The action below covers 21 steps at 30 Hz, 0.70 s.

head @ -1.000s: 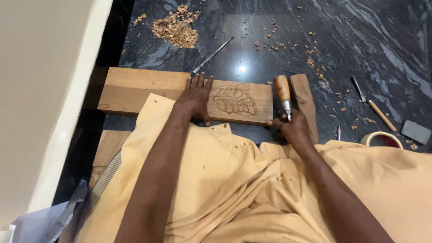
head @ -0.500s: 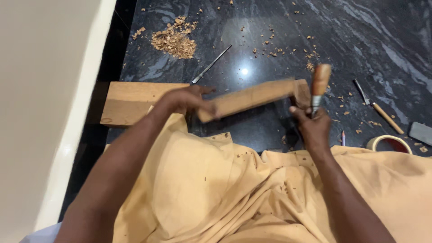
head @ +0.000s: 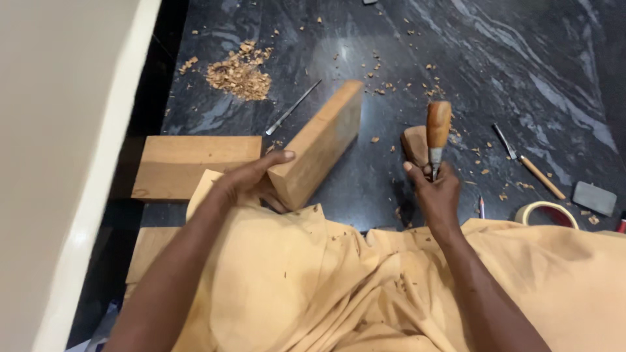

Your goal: The person carves a leaf pattern into a small wooden plank using a chisel and mallet. They repeatedly strike the chisel to remove wood shavings and refine the design.

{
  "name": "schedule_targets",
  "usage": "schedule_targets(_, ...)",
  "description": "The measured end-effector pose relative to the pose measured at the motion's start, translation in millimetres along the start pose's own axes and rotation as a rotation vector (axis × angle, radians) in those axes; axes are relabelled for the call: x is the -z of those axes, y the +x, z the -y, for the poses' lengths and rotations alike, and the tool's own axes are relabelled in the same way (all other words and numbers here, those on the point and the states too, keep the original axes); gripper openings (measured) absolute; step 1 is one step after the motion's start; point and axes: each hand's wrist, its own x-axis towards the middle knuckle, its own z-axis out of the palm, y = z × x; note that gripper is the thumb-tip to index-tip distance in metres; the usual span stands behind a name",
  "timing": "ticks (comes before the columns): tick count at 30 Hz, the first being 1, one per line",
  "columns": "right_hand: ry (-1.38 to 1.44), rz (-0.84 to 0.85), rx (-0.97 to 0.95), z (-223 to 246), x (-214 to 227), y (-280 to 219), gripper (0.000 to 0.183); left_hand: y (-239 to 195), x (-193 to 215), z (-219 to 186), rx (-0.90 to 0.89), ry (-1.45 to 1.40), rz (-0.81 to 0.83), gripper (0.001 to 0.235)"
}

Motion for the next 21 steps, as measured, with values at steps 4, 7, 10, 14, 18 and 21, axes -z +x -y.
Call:
schedule_targets(4, 0.093, 0.059, -0.105, 0, 2, -9, 0.033, 10, 20, -25, -0.425, 1.07, -0.291, 0.136)
schedule_targets(7, 0.104, 0.073, -0.113, 4, 0, -5, 0.036, 7, -16, -26, -0.313, 1.515, -0.432, 0.149)
schedule_targets(10, 0.091, 0.084, -0.095, 2, 0, -5, 0.036, -2, -37, -21, -0.3, 1.726, -0.584, 0.153)
schedule_targets(14, 0.093, 0.074, -0.104, 1, 0, -4, 0.036, 2, -49, -23, -0.324, 1.597, -0.614, 0.16)
schedule_targets(18, 0.117, 0.078, -0.092, 3, 0, -4, 0.036, 22, -52, -34, -0.398, 1.55, -0.531, 0.166)
schedule_targets(21, 0.151, 0.082, -0.076, 4, 4, -4, 0.036, 35, -48, -32, -0.445, 1.441, -0.521, 0.159)
